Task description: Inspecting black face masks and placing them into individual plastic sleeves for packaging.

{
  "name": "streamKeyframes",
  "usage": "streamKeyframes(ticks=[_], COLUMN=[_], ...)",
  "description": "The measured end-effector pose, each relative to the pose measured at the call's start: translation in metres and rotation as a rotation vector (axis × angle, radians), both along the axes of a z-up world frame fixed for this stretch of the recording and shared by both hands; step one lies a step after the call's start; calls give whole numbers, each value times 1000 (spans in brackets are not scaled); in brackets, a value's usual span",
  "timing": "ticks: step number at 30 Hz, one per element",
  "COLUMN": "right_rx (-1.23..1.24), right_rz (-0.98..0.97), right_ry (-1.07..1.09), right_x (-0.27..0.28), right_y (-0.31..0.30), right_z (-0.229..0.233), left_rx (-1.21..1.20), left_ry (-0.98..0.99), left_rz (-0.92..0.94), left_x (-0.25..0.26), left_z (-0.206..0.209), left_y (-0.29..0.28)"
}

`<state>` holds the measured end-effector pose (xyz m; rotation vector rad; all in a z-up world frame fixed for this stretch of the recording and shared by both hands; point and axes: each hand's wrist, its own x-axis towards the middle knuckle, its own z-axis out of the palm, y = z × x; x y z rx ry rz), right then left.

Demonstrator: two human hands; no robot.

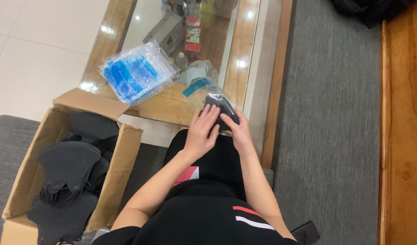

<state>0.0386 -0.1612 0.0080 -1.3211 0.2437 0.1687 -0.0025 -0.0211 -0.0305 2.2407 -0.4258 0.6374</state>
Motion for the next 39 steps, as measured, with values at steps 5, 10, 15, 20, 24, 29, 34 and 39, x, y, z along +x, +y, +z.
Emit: streamKeyframes(ticks=[5,10,15,20,24,29,34,39], right_rx=[106,109,244,356,383,272,102,-6], right_rz=[-95,32,117,-3,-51,30,187,326], right_ry=[198,240,245,197,189,189,194,183], right_x=[0,-5,-11,-19,-20,-18,-17,-18], right_y=[-14,-13,-25,-9,-1,-17,-36,-23], right_z=[14,-6,-27,-24,-44,-2,-14,-11], left_rx=[-763,-1661,-1764,-1695,-1601,-1719,-1474,-1495], left_ry=[663,1000,1044,1114,1164,1075,1146,1248], left_rz=[351,46,25,24,25,3,-183,-154], left_x=[-10,8,2,-3,-11,-8,-3,-3], left_z=[43,-26,-38,-18,-39,10,-33,-42], left_y=[31,25,29,14,2,38,71,47])
